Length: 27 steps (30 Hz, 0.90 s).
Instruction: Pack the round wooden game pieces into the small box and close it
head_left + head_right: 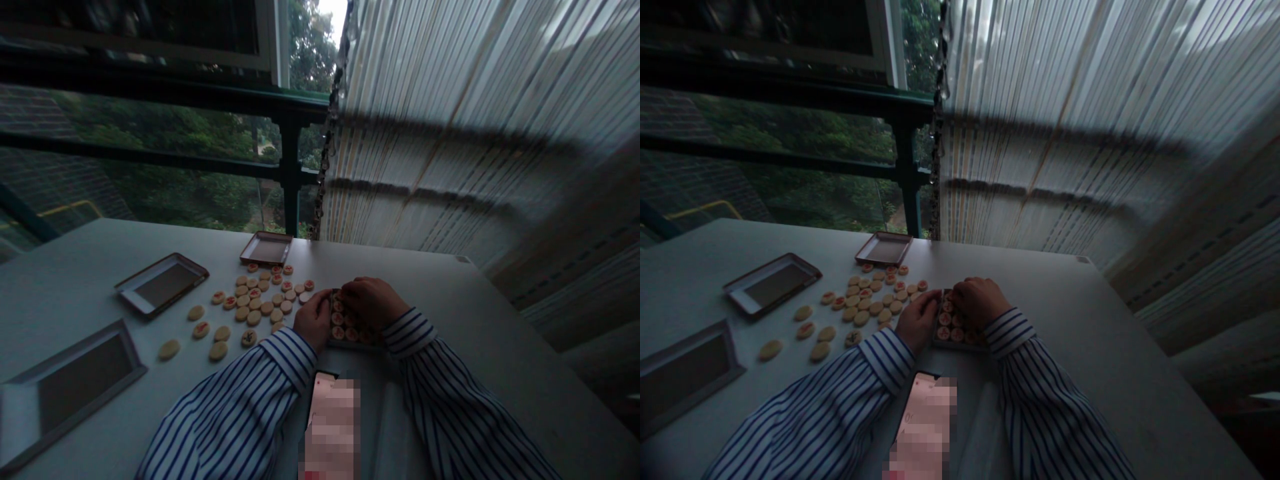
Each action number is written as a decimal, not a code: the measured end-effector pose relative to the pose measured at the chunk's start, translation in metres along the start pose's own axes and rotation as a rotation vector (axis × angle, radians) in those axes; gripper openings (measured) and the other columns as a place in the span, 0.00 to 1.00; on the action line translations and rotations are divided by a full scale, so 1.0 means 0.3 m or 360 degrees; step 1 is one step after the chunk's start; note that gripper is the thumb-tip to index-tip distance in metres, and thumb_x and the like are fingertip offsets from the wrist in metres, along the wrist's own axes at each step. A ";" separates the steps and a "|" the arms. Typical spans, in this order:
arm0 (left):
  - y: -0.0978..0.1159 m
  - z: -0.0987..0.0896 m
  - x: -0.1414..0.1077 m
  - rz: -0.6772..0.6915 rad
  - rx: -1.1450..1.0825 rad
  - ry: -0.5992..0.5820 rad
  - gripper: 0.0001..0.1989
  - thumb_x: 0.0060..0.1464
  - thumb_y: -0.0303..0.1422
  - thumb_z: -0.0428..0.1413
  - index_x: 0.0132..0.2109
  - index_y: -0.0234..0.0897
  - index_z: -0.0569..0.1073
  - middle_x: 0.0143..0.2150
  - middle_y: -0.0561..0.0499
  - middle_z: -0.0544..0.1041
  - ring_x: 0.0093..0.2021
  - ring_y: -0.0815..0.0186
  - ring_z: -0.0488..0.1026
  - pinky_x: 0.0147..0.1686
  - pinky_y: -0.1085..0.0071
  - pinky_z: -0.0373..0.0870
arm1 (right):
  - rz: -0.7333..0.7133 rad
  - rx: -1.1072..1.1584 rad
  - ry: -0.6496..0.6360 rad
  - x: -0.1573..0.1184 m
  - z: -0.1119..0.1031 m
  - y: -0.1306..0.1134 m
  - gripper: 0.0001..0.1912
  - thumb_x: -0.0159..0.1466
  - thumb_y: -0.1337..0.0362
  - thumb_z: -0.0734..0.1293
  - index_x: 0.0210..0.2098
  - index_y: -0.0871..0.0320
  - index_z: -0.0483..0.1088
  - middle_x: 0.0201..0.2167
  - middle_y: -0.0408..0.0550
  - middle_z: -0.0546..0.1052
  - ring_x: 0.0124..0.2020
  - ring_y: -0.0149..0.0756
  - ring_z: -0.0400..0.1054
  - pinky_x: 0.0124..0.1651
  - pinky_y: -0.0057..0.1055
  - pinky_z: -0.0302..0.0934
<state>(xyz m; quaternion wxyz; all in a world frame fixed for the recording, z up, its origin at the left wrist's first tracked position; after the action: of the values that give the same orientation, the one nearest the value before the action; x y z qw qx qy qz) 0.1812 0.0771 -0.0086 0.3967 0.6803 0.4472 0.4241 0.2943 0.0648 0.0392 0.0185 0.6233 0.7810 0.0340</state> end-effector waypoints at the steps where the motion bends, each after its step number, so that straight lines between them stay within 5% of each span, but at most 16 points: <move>1: 0.002 0.000 0.000 0.0011 0.0002 0.0001 0.15 0.52 0.29 0.45 0.45 0.35 0.70 0.41 0.48 0.75 0.42 0.65 0.71 0.43 0.69 0.66 | -0.0003 -0.0004 0.0008 0.000 -0.001 -0.001 0.17 0.62 0.56 0.52 0.35 0.55 0.70 0.33 0.48 0.73 0.34 0.34 0.67 0.32 0.27 0.52; 27: 0.009 -0.008 -0.001 -0.0002 0.0037 0.0014 0.14 0.51 0.29 0.46 0.44 0.35 0.71 0.40 0.48 0.76 0.42 0.64 0.71 0.42 0.68 0.67 | 0.0018 0.0049 -0.0073 0.001 0.000 -0.011 0.19 0.64 0.56 0.50 0.39 0.55 0.69 0.37 0.49 0.73 0.39 0.34 0.66 0.39 0.28 0.52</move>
<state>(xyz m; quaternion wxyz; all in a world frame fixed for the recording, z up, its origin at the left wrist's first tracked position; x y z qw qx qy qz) 0.1798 0.0765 -0.0055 0.3869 0.6827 0.4543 0.4217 0.2910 0.0643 0.0388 0.0266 0.6286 0.7773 0.0080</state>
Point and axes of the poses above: each hand's wrist, its own x-axis towards the middle knuckle, its own z-axis out of the palm, y = z × x, the point moved 8 cm from there along x, towards the middle knuckle
